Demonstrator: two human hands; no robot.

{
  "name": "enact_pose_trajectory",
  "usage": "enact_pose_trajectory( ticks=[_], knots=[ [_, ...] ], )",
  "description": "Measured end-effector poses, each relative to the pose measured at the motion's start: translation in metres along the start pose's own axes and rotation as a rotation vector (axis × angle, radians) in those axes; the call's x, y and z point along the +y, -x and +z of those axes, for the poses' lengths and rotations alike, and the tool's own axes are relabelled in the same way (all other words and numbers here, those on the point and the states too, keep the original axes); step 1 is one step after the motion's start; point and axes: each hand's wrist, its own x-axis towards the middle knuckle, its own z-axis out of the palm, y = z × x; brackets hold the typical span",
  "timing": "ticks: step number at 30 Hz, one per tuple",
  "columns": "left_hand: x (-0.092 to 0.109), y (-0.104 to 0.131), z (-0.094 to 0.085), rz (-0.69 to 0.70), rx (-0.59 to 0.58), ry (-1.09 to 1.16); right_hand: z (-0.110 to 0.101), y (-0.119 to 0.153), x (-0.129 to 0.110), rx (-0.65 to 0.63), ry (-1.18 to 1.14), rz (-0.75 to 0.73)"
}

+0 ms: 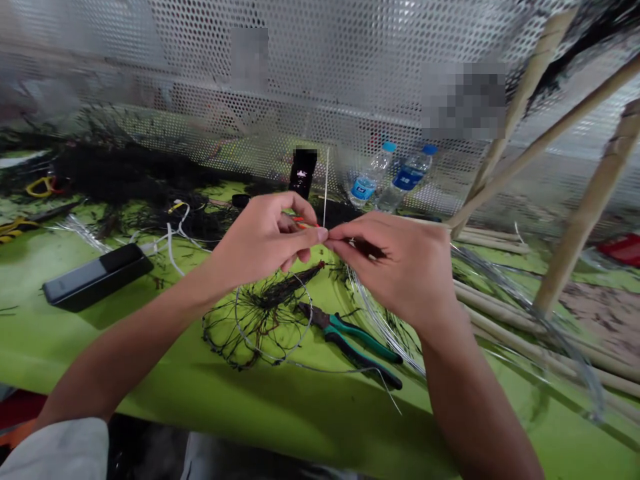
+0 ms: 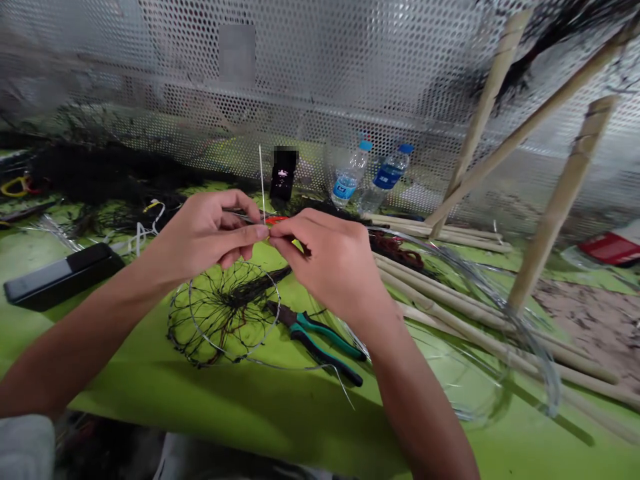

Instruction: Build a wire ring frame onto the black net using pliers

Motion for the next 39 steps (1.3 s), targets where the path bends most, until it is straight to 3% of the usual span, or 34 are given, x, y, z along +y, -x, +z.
enact_pose_trajectory(
  ticks=[5, 11, 16, 21, 27, 32, 39],
  knots=[
    [-0.004, 0.006, 0.004, 0.268, 0.118, -0.131, -0.006, -0.001, 0.000, -0.012, 0.024, 0.046],
    [-0.004, 0.014, 0.010, 0.673, 0.294, -0.697, -0.010, -0.002, 0.003, -0.046, -0.089, 0.164],
    [-0.009, 0.016, 0.011, 0.902, 0.339, -0.915, -0.013, -0.002, 0.001, -0.052, -0.166, 0.185],
    [-0.012, 0.014, 0.010, 0.935, 0.321, -0.869, -0.016, -0.003, 0.005, -0.037, -0.157, 0.133],
    [-0.013, 0.013, 0.004, 0.995, 0.272, -0.998, -0.022, -0.003, 0.008, -0.087, -0.227, 0.119],
    [-0.007, 0.017, 0.006, 0.893, 0.217, -0.941, -0.021, -0.002, 0.006, -0.054, -0.258, 0.124],
    [-0.005, 0.020, 0.011, 0.803, 0.286, -0.977, -0.016, -0.001, 0.005, 0.103, -0.138, -0.090]
  ],
)
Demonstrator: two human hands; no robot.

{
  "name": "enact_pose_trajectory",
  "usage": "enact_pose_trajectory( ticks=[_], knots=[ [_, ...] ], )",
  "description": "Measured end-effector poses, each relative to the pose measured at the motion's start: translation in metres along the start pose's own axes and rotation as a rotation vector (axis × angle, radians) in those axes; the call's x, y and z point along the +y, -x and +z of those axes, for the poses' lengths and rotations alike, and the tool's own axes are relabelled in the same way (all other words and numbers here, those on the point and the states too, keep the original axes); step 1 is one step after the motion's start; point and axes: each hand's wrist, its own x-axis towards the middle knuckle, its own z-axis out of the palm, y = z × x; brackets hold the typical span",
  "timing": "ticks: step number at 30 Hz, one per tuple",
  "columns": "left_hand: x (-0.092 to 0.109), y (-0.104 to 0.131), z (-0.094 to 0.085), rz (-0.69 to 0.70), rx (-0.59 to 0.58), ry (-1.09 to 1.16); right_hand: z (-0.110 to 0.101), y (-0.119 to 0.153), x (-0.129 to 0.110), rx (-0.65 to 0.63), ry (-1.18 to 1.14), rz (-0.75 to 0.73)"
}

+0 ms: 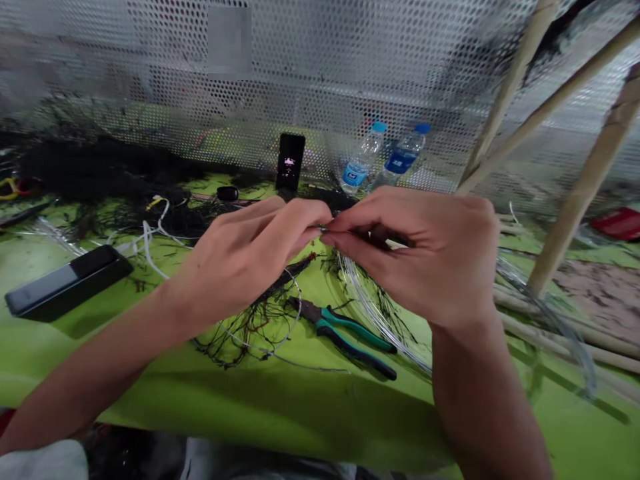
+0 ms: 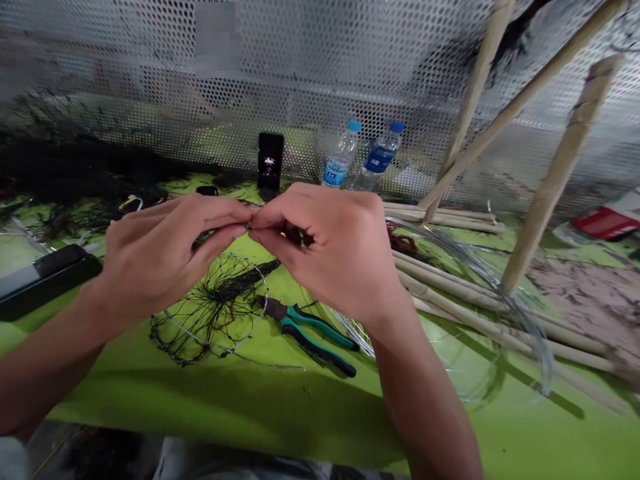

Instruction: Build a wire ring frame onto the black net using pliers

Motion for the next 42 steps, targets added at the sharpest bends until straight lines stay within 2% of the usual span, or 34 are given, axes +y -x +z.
enact_pose_trajectory(
  ticks=[3, 7, 11, 14, 17, 20, 22, 25, 30, 34, 38, 42],
  knots=[
    [0.003, -0.002, -0.001, -0.055, -0.022, 0.093, 0.001, 0.000, -0.001, 0.018, 0.027, -0.070],
    [0.006, -0.007, -0.005, -0.218, -0.089, 0.246, 0.002, 0.000, -0.002, -0.006, 0.089, -0.115],
    [0.004, -0.010, -0.011, -0.360, -0.164, 0.404, 0.004, 0.000, -0.003, -0.027, 0.085, -0.091],
    [0.000, -0.012, -0.016, -0.368, -0.259, 0.478, 0.005, 0.000, -0.003, -0.039, 0.054, -0.042],
    [-0.006, -0.012, -0.016, -0.227, -0.293, 0.331, 0.007, 0.000, -0.003, -0.064, 0.003, 0.050],
    [-0.010, -0.010, -0.011, 0.016, -0.143, 0.052, 0.007, 0.000, -0.003, -0.087, -0.053, 0.126],
    [-0.011, -0.009, -0.008, 0.117, -0.046, -0.068, 0.006, 0.000, -0.004, -0.096, -0.078, 0.157],
    [-0.015, -0.008, -0.006, 0.190, 0.008, -0.093, 0.005, -0.001, -0.004, -0.108, -0.114, 0.198],
    [-0.028, -0.005, -0.002, 0.550, 0.160, -0.272, 0.004, -0.001, -0.004, -0.119, -0.180, 0.229],
    [-0.035, -0.005, 0.000, 0.609, 0.147, -0.388, 0.002, -0.001, -0.004, -0.153, -0.228, 0.259],
    [-0.036, -0.007, 0.000, 0.653, 0.182, -0.360, -0.001, -0.001, -0.008, -0.192, -0.223, 0.303],
    [-0.036, -0.002, 0.004, 0.539, 0.165, -0.212, -0.002, -0.001, -0.012, -0.163, -0.142, 0.224]
  ],
)
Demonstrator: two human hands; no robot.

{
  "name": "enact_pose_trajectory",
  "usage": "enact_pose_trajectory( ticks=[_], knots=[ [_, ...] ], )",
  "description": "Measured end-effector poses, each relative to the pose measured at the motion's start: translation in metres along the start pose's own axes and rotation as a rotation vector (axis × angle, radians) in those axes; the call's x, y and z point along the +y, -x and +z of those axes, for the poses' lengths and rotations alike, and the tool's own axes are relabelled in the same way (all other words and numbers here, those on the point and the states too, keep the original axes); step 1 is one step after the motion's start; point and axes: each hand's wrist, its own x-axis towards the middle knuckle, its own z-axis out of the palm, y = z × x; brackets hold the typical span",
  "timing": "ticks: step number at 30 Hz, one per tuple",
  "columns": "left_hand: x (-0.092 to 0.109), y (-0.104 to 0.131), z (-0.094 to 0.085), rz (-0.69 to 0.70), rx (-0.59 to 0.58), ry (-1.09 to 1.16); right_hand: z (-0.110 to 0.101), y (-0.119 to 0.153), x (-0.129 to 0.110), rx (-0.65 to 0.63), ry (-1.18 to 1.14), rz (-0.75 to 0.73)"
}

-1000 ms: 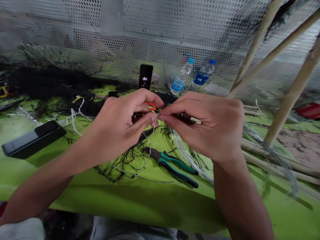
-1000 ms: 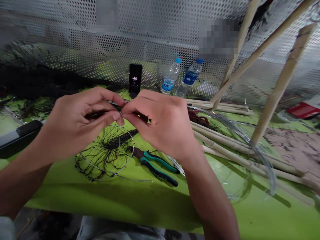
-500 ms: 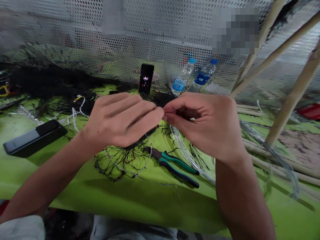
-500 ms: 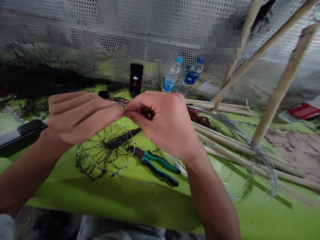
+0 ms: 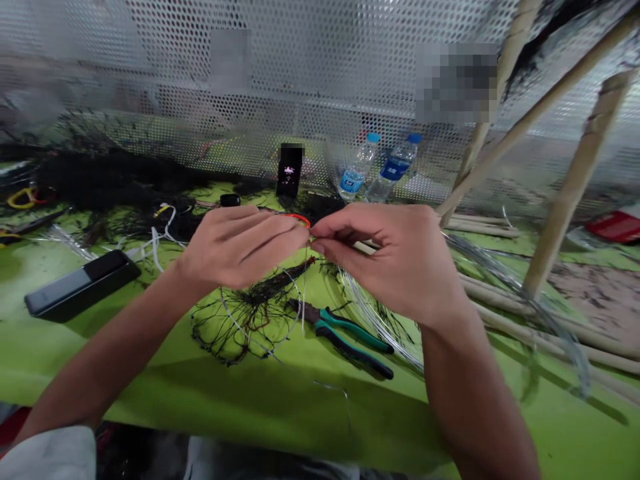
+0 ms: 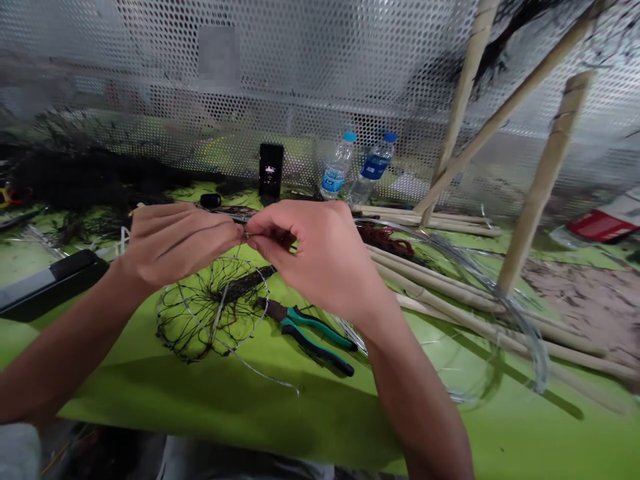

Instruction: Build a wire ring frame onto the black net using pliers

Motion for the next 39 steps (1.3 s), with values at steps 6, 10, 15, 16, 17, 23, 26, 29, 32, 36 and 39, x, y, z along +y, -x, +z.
enact_pose_trajectory(
  ticks=[6, 10, 15, 16, 17, 23, 26, 29, 32, 36, 39],
  knots=[
    [0.011, -0.005, -0.003, -0.340, -0.051, 0.228, 0.004, 0.002, -0.001, 0.074, 0.231, -0.169],
    [0.017, -0.019, -0.012, -0.656, -0.156, 0.430, 0.009, 0.003, 0.003, 0.137, 0.404, -0.268],
    [0.018, -0.024, -0.016, -1.024, -0.192, 0.812, 0.012, 0.007, 0.003, 0.119, 0.696, -0.470],
    [0.017, -0.024, -0.017, -1.056, -0.187, 0.872, 0.012, 0.007, 0.002, 0.106, 0.711, -0.493],
    [0.017, -0.024, -0.017, -1.067, -0.179, 0.908, 0.012, 0.007, 0.002, 0.106, 0.698, -0.492],
    [0.019, -0.029, -0.023, -0.978, -0.143, 0.867, 0.001, 0.002, -0.003, 0.018, 0.135, -0.038],
    [0.022, -0.031, -0.026, -0.959, -0.129, 0.827, -0.009, -0.003, -0.002, -0.148, -0.255, 0.168],
    [0.022, -0.030, -0.028, -0.952, -0.122, 0.838, -0.014, -0.006, 0.001, -0.242, -0.485, 0.258],
    [0.020, -0.029, -0.029, -0.972, -0.138, 0.853, -0.012, -0.007, 0.004, -0.273, -0.599, 0.314],
    [0.018, -0.029, -0.028, -1.025, -0.117, 0.887, -0.005, -0.006, 0.004, -0.191, -0.689, 0.329],
    [0.016, -0.031, -0.028, -1.084, -0.132, 0.975, 0.001, -0.005, 0.002, -0.128, -0.662, 0.268]
  ],
)
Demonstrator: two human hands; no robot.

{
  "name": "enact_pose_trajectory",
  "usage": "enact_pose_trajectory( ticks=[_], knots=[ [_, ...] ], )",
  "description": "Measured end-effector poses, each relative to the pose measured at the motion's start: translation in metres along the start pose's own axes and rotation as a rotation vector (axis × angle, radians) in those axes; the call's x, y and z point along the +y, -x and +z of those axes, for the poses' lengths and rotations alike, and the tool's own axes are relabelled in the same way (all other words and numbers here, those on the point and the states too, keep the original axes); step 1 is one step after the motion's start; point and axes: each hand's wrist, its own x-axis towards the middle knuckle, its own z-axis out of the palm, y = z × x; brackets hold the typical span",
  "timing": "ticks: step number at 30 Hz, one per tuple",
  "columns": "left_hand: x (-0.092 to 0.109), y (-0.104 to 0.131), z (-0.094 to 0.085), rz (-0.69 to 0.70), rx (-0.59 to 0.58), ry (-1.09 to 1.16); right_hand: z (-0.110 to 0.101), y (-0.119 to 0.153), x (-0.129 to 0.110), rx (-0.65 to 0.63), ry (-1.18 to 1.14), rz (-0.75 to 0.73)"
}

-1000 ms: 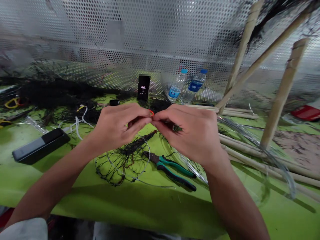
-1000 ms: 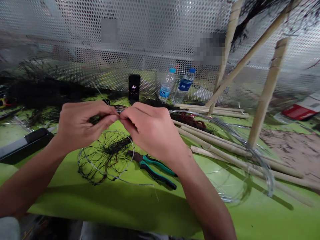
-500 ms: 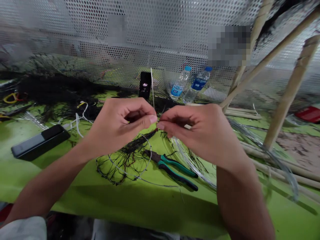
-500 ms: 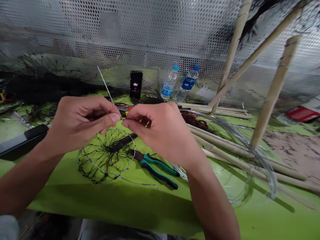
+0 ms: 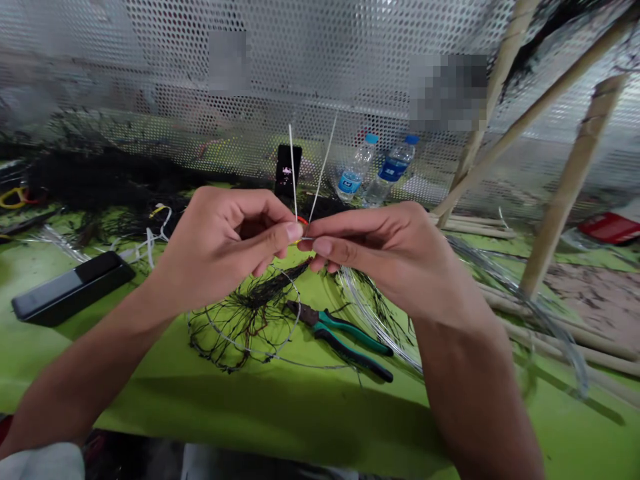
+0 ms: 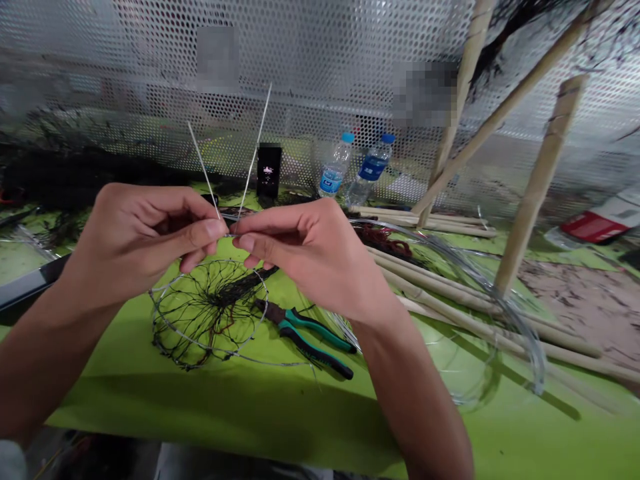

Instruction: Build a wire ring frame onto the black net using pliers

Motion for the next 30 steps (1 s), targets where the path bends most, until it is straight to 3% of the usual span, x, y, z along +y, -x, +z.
enact_pose_trajectory(
  ticks=[8, 12, 15, 17, 22, 26, 30],
  knots=[
    [-0.005, -0.008, -0.005, -0.204, -0.087, 0.193, 0.010, 0.001, 0.010, 0.118, 0.376, -0.267],
    [-0.016, -0.015, -0.007, -0.329, -0.124, 0.307, 0.012, -0.004, 0.029, 0.208, 0.805, -0.601],
    [-0.022, -0.020, -0.009, -0.358, -0.145, 0.328, 0.010, -0.010, 0.041, 0.209, 0.787, -0.715],
    [-0.025, -0.022, -0.009, -0.352, -0.147, 0.327, 0.008, -0.015, 0.042, 0.189, 0.646, -0.584],
    [-0.028, -0.020, -0.006, -0.259, -0.175, 0.242, 0.004, -0.019, 0.029, 0.036, 0.077, -0.011],
    [-0.025, -0.011, 0.000, -0.134, -0.207, 0.126, 0.003, -0.018, 0.025, -0.053, 0.000, 0.131],
    [-0.023, -0.009, 0.003, -0.110, -0.220, 0.097, 0.000, -0.019, 0.027, -0.150, -0.020, 0.227]
  ],
)
